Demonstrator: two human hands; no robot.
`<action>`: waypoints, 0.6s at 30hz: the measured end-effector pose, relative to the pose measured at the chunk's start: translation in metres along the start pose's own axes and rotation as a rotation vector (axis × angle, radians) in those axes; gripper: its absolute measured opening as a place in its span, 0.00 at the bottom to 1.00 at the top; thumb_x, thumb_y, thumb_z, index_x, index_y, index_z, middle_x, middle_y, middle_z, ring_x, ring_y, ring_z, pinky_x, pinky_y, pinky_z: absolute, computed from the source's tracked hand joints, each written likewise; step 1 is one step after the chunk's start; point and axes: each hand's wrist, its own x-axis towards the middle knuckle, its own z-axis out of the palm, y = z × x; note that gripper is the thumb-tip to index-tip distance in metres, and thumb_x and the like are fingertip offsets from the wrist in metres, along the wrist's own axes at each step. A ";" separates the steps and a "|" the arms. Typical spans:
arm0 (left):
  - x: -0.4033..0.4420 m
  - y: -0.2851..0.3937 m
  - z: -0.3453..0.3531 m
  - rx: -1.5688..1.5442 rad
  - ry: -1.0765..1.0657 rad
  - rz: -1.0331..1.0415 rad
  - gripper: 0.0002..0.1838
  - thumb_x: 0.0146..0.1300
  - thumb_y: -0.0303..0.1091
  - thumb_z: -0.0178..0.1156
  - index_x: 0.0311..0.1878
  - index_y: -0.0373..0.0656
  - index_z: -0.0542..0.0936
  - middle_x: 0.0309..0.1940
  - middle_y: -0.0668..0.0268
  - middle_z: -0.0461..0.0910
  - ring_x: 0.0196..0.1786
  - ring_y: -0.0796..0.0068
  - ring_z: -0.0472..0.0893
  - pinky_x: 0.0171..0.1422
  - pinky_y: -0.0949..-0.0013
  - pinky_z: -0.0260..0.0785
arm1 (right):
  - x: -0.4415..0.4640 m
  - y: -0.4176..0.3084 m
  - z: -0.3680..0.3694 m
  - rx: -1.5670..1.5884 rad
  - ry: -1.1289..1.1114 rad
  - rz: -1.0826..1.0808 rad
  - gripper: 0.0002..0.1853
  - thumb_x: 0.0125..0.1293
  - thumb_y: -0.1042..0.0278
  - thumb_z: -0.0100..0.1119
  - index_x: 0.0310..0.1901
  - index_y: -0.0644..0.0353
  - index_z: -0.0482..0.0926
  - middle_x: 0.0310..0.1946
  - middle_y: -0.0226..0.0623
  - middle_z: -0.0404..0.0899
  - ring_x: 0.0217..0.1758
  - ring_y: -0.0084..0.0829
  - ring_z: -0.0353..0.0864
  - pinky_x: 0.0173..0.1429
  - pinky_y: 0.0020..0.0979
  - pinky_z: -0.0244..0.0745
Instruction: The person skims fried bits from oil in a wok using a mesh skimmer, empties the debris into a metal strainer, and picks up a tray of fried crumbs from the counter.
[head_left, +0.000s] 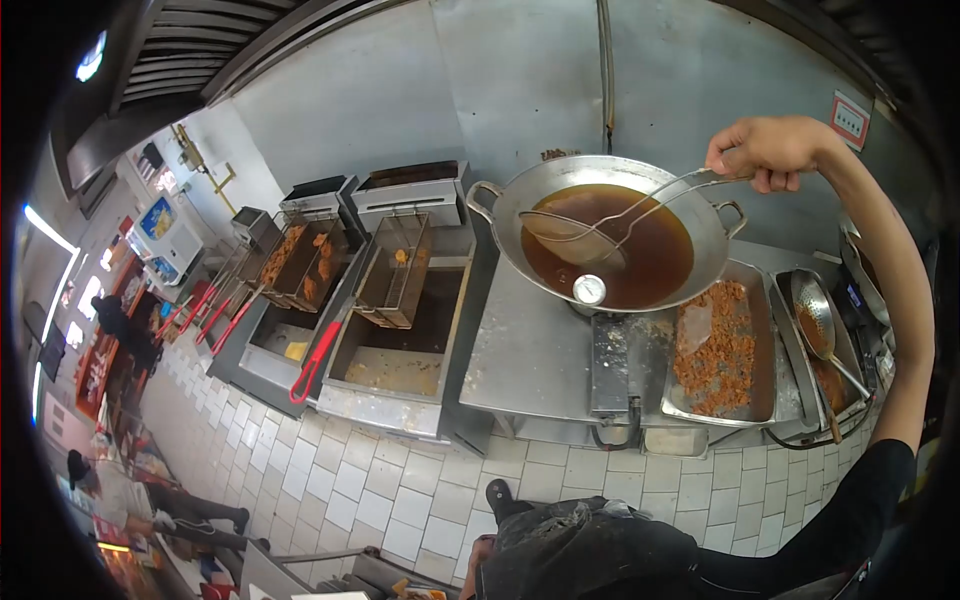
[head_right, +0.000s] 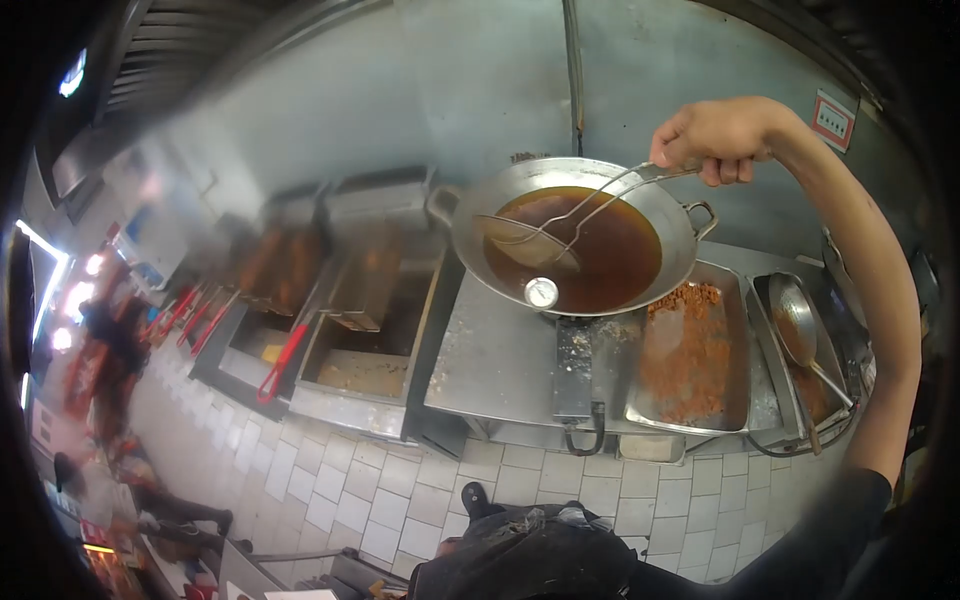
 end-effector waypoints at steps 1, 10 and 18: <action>0.017 -0.011 -0.014 0.103 -0.042 0.057 0.12 0.56 0.39 0.53 0.36 0.44 0.80 0.37 0.66 0.81 0.38 0.73 0.79 0.41 0.70 0.71 | 0.011 -0.011 0.000 0.065 -0.055 0.022 0.05 0.61 0.64 0.45 0.35 0.53 0.70 0.12 0.26 0.61 0.10 0.14 0.51 0.11 0.20 0.41; 0.126 0.017 -0.166 -0.334 -0.183 -0.149 0.14 0.55 0.34 0.55 0.46 0.46 0.74 0.35 0.62 0.79 0.33 0.69 0.79 0.28 0.66 0.68 | 0.097 -0.085 0.050 -0.042 -0.237 0.248 0.10 0.61 0.63 0.46 0.43 0.55 0.66 0.14 0.31 0.61 0.10 0.15 0.48 0.11 0.21 0.39; 0.183 0.061 -0.254 -0.328 -0.313 -0.142 0.14 0.55 0.28 0.52 0.47 0.45 0.72 0.34 0.62 0.78 0.26 0.71 0.76 0.23 0.68 0.63 | 0.168 -0.085 0.106 -0.178 0.029 0.278 0.14 0.59 0.66 0.46 0.21 0.66 0.73 0.13 0.39 0.67 0.11 0.30 0.63 0.12 0.31 0.56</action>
